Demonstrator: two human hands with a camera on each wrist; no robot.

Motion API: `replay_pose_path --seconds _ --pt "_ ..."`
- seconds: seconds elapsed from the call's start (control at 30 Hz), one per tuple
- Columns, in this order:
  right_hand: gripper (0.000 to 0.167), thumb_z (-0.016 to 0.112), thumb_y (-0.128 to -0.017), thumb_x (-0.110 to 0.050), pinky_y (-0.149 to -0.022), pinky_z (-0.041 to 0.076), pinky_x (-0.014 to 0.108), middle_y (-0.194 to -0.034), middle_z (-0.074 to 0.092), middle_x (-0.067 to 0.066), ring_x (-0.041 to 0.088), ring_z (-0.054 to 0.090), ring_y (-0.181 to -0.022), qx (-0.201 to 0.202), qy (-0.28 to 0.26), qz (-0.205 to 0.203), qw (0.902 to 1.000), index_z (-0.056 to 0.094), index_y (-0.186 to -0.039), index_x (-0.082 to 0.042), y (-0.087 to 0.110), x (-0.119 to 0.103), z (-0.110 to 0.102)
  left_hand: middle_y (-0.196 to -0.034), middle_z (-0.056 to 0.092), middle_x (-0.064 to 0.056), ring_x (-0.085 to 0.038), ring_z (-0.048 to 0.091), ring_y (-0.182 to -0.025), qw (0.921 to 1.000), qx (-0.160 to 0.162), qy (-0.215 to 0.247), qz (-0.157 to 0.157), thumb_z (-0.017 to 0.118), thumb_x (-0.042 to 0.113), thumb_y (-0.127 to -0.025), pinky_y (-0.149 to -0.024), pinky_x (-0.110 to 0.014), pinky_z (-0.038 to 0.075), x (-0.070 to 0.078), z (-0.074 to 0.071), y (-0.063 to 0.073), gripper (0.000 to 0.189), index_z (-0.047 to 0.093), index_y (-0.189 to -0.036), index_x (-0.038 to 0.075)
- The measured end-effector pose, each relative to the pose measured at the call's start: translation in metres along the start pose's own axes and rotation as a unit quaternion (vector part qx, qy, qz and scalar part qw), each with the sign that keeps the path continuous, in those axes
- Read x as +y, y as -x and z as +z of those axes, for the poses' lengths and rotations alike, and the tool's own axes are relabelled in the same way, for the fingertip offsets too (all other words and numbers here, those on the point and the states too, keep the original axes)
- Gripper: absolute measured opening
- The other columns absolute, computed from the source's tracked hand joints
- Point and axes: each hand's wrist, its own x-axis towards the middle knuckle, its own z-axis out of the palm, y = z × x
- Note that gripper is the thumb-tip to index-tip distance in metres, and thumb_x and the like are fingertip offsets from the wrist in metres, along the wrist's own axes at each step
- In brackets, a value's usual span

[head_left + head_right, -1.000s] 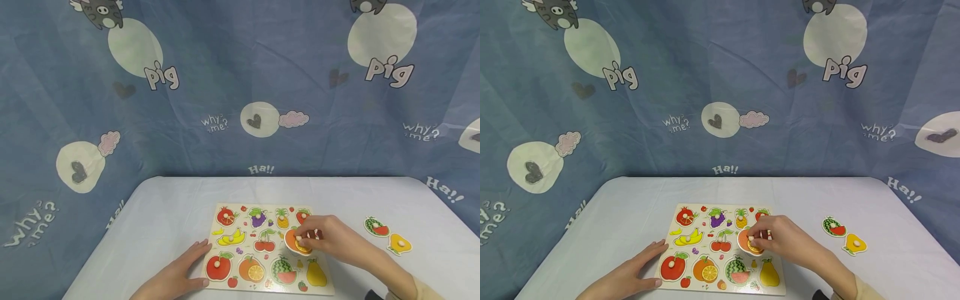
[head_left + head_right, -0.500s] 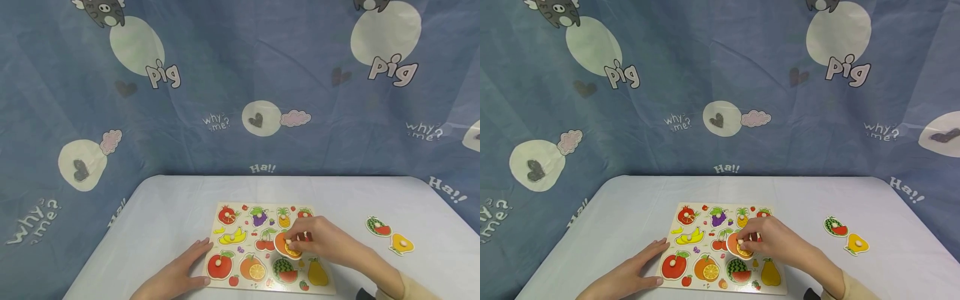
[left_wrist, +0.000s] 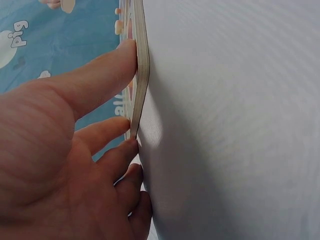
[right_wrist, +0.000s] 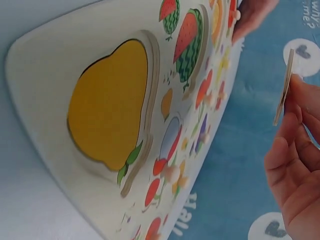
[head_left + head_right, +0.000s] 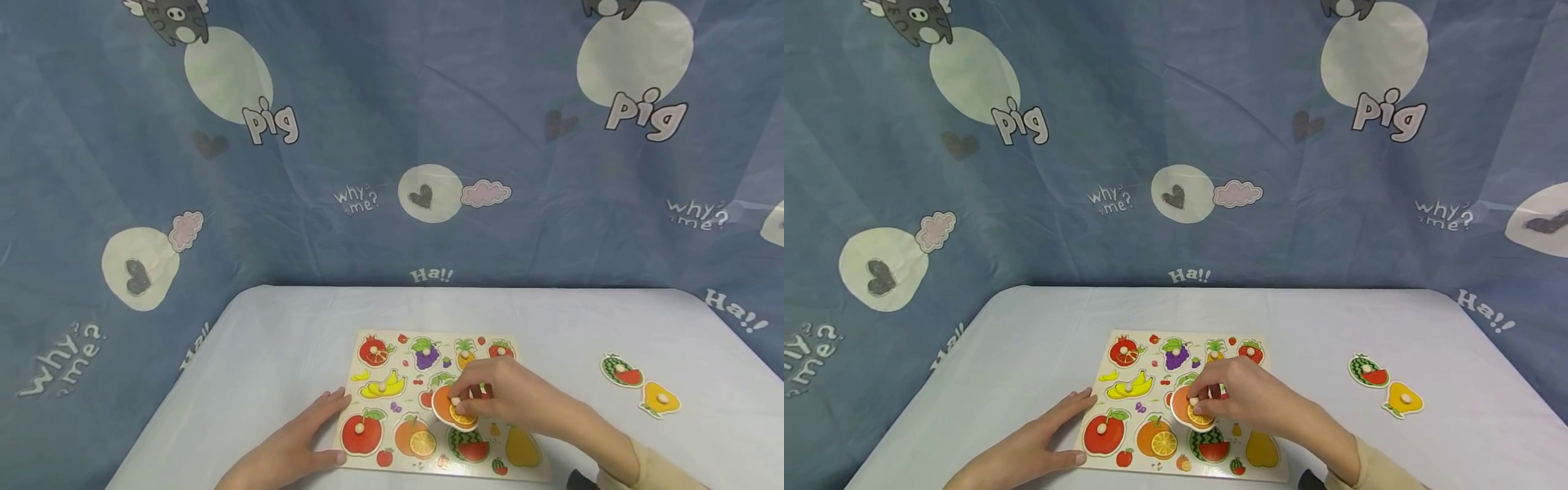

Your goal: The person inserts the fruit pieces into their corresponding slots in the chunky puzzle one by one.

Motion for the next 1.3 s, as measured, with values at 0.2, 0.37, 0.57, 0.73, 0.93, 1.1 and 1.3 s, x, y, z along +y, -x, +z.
replay_pose_path --seconds 0.2,0.37,0.57,0.73,0.93,1.1,1.3 --pt "0.015 0.075 -0.089 -0.026 -0.069 0.052 0.024 -0.092 0.064 -0.02 0.003 0.057 -0.08 -0.006 -0.016 0.003 0.9999 0.075 -0.103 -0.028 -0.006 -0.001 0.005 -0.157 0.032 -0.005 -0.035 0.032 -0.139 1.0 0.002 -0.009 -0.001 0.083 0.043 -0.073 -0.098 -0.064 0.041 0.002 0.0 0.0 0.088 0.042 -0.15 0.028" --pt "0.014 0.075 -0.089 -0.024 -0.067 0.052 0.024 -0.09 0.065 -0.019 0.004 0.057 -0.078 -0.007 -0.023 0.006 0.9997 0.075 -0.102 -0.028 -0.011 -0.001 0.009 -0.157 0.033 -0.005 -0.035 0.032 -0.139 0.9999 0.004 -0.01 -0.001 0.083 0.043 -0.073 -0.099 -0.065 0.041 0.002 0.0 0.001 0.088 0.042 -0.15 0.028" --pt "0.012 0.075 -0.089 -0.025 -0.065 0.051 0.024 -0.086 0.064 -0.018 0.004 0.056 -0.076 -0.007 -0.033 0.019 0.9992 0.075 -0.1 -0.029 -0.016 0.0 0.015 -0.158 0.032 -0.004 -0.035 0.03 -0.14 1.0 0.003 -0.008 0.002 0.083 0.043 -0.074 -0.1 -0.065 0.038 0.002 0.0 0.002 0.088 0.042 -0.15 0.028" --pt "0.011 0.075 -0.089 -0.022 -0.066 0.051 0.024 -0.083 0.063 -0.016 0.006 0.056 -0.076 -0.015 -0.044 0.026 0.9986 0.075 -0.097 -0.029 -0.021 -0.002 0.022 -0.158 0.032 -0.005 -0.035 0.031 -0.14 1.0 0.001 -0.007 -0.001 0.083 0.044 -0.073 -0.1 -0.065 0.039 0.002 -0.001 0.001 0.088 0.042 -0.15 0.028" --pt "0.01 0.076 -0.089 -0.024 -0.067 0.052 0.023 -0.082 0.063 -0.016 0.006 0.056 -0.076 -0.029 -0.049 0.027 0.998 0.074 -0.095 -0.031 -0.028 -0.004 0.029 -0.158 0.032 -0.004 -0.035 0.031 -0.14 1.0 0.0 -0.009 -0.001 0.082 0.044 -0.074 -0.101 -0.065 0.038 0.001 0.0 0.001 0.088 0.042 -0.15 0.028" --pt "0.011 0.077 -0.087 -0.02 -0.064 0.051 0.021 -0.081 0.062 -0.017 0.004 0.055 -0.074 -0.032 -0.041 0.011 0.9986 0.074 -0.094 -0.029 -0.033 -0.006 0.036 -0.158 0.032 -0.003 -0.035 0.03 -0.141 0.9999 0.001 -0.012 -0.001 0.082 0.045 -0.074 -0.102 -0.066 0.036 0.001 0.0 0.001 0.087 0.042 -0.15 0.029" --pt "0.012 0.077 -0.087 -0.016 -0.063 0.052 0.02 -0.081 0.062 -0.019 0.001 0.055 -0.072 -0.046 -0.038 -0.002 0.9982 0.074 -0.092 -0.026 -0.036 -0.008 0.041 -0.158 0.031 -0.003 -0.035 0.028 -0.142 1.0 -0.002 -0.009 -0.001 0.082 0.045 -0.074 -0.103 -0.066 0.035 0.002 -0.001 0.001 0.087 0.042 -0.15 0.029"
